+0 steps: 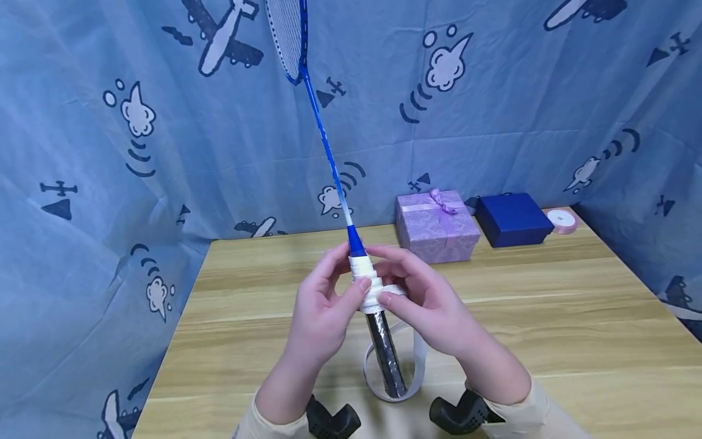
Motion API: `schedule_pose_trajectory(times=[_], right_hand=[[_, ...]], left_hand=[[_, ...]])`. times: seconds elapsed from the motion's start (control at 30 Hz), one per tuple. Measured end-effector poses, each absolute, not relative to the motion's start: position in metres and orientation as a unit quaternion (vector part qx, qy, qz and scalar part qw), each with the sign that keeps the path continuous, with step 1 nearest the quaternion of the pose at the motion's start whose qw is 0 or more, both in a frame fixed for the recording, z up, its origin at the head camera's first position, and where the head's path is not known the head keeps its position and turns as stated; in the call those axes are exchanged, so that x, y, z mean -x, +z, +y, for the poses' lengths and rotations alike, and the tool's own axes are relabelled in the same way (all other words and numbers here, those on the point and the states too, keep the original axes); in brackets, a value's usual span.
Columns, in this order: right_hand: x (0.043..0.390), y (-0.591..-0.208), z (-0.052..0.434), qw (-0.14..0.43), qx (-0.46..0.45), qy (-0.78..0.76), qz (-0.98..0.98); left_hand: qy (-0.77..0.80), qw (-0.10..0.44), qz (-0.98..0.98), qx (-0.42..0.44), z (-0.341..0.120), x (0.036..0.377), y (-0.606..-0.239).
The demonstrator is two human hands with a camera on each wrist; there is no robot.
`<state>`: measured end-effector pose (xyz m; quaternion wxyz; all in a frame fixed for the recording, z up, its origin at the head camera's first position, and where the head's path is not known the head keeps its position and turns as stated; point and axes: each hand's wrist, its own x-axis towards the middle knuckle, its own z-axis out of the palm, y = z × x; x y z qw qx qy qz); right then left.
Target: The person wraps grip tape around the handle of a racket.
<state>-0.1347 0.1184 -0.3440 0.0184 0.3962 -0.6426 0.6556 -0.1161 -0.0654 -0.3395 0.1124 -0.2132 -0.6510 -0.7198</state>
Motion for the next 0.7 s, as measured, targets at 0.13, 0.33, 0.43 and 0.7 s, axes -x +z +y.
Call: schedule_pose_trajectory(times=[0.13,0.33,0.43,0.7], right_hand=[[0.1346,-0.3431,0.1192,0.023,-0.384,0.650,-0.655],[0.1327,-0.3420,0.1200,0.039,-0.350,0.622,-0.700],[0.1333,-0.3428,0.1200,0.039,-0.358,0.622,-0.695],[0.1389,-0.3458,0.1201,-0.009,-0.426,0.677,-0.600]], left_hand=[[-0.729,0.114,-0.641,0.213,-0.0656,0.1168,-0.3398],[-0.730,0.120,-0.638,0.213,-0.0660,0.1176,-0.3413],[-0.730,0.114,-0.636,0.222,-0.0673,0.1178,-0.3420],[-0.743,0.055,-0.617,0.254,-0.0705,0.1193,-0.3432]])
